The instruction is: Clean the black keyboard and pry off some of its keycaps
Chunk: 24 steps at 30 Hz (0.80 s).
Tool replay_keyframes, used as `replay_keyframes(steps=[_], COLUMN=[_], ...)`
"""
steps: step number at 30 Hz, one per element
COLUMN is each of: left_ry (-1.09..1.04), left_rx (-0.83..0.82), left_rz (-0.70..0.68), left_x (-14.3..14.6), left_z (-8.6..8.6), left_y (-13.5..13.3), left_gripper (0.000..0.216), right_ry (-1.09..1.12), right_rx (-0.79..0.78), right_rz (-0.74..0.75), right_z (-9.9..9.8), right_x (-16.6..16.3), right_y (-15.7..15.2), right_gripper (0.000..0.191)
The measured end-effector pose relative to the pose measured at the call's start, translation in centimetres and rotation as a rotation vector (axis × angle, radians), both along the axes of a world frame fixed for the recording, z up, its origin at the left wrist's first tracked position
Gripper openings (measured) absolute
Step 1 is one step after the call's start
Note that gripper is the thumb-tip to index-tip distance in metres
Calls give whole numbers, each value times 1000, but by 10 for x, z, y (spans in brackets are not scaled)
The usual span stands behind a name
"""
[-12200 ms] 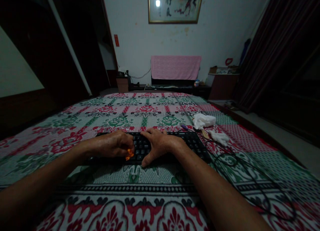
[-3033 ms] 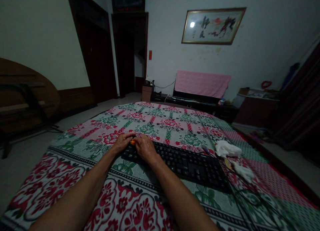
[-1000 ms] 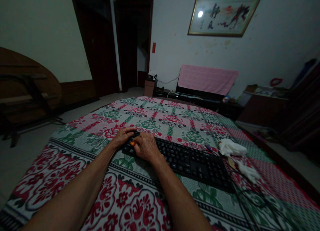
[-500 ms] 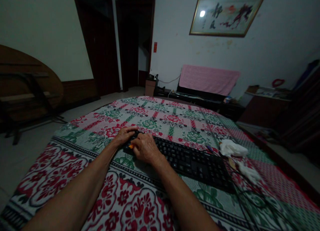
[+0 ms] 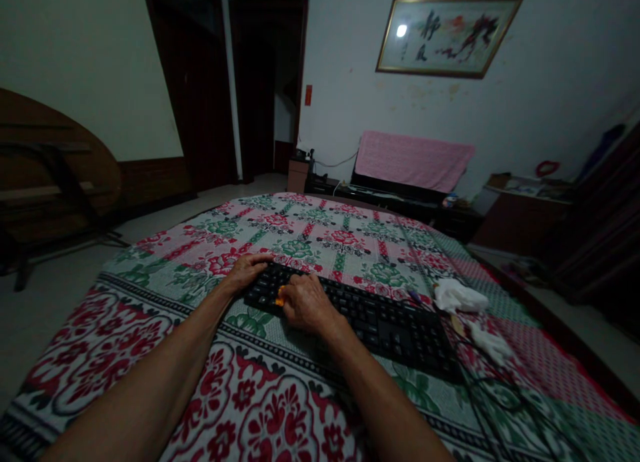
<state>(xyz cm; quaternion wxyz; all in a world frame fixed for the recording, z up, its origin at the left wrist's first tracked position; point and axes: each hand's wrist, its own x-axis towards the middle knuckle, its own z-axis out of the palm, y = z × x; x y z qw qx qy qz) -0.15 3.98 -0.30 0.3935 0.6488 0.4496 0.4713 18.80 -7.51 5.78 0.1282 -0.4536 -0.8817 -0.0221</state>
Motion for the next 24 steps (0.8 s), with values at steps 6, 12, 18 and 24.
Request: replay_keyframes(steps=[6,12,18,24], left_ry=[15,31,28,27], left_rx=[8,22,-1,-6], left_rz=[-8,-23,-6,4], left_x=[1,1,1,2], left_z=[-1,2,3,3], left_y=[1,-2,-3,-3], left_gripper=[34,32,32,32], right_ry=[65,16,-30,34], right_rx=[68,54,-5,51], right_rz=[-10,-76,-161,-194], right_z=[1,-8,-3,-1], right_x=[-14,-34,-11,-6], right_y=[13,23,14,15], right_gripper=[24,27,26,26])
